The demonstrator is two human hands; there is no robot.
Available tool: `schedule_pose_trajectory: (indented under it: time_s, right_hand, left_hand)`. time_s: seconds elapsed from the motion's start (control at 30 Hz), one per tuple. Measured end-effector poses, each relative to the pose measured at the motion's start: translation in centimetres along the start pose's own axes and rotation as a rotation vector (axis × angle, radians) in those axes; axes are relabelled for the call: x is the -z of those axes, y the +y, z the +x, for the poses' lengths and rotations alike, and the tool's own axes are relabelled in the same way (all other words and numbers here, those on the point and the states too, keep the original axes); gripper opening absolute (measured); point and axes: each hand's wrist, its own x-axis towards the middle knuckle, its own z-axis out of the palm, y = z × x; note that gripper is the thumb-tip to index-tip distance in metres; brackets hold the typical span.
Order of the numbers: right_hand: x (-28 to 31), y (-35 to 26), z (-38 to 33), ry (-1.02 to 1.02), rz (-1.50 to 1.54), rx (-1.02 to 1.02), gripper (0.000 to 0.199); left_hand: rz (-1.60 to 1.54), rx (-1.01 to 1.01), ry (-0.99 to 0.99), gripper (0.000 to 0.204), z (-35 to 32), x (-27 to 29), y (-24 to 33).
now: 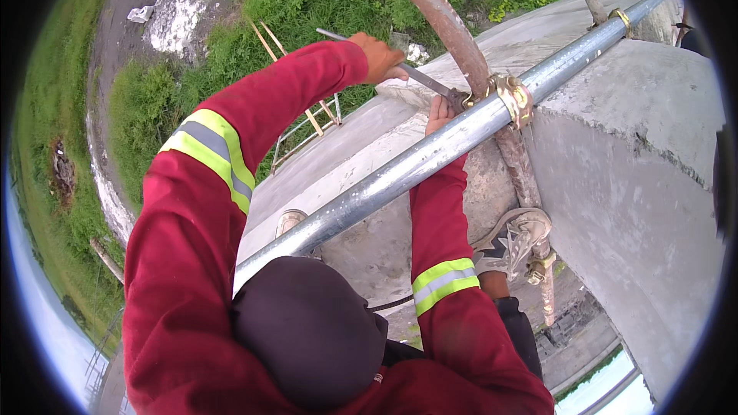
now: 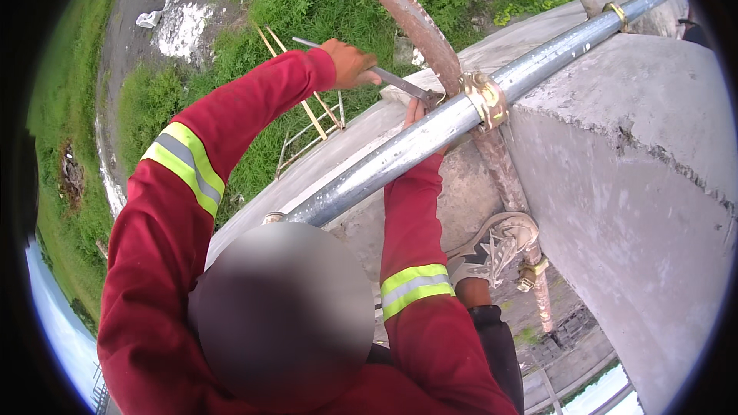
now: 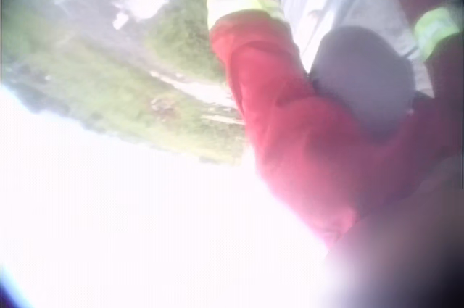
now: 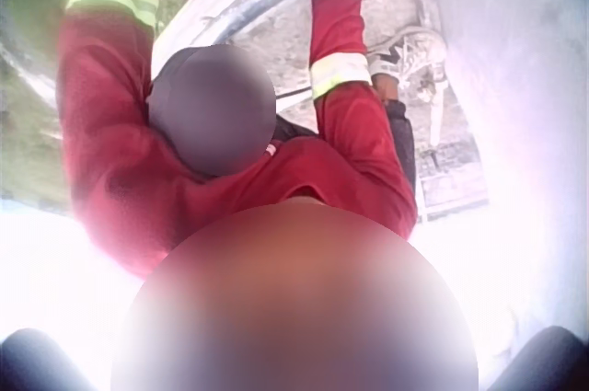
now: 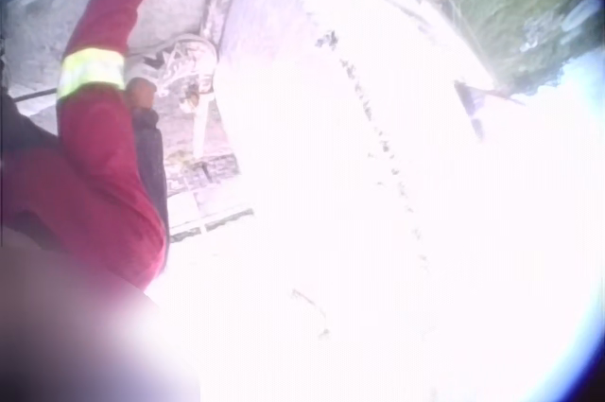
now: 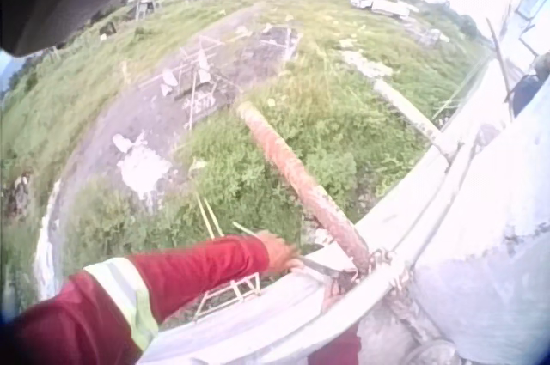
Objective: The person uses a hammer to tighten metal clamps that secure scaffolding poles to a concrete structure. The person repeatedly strikes the clamps to ensure they are firmly attached.
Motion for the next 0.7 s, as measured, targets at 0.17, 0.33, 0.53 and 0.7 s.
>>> schedule_pose_trajectory:
  time_s: [0.17, 0.33, 0.53, 0.7]
  right_hand:
    - [-1.3, -0.8, -0.7, 0.126, 0.456, -0.213, 0.059]
    - [-4.3, -1.6, -1.7, 0.143, 0.384, -0.176, 0.055]
    - [-5.1, -2.7, -2.7, 0.2, 0.353, -0.224, 0.043]
    - [-4.8, -2.4, -2.6, 0.243, 0.28, -0.259, 0.047]
  left_hand:
    - [0.298, -0.503, 0.677, 0.053, 8.1, 2.4, -3.5]
    - [0.167, -0.16, 0.383, 0.051, 3.1, -1.7, -1.9]
    - [-0.01, 0.152, 0.325, 0.05, -2.6, -1.9, 2.5]
    - [-0.431, 0.467, -0.08, 0.058, -6.3, -2.4, 7.1]
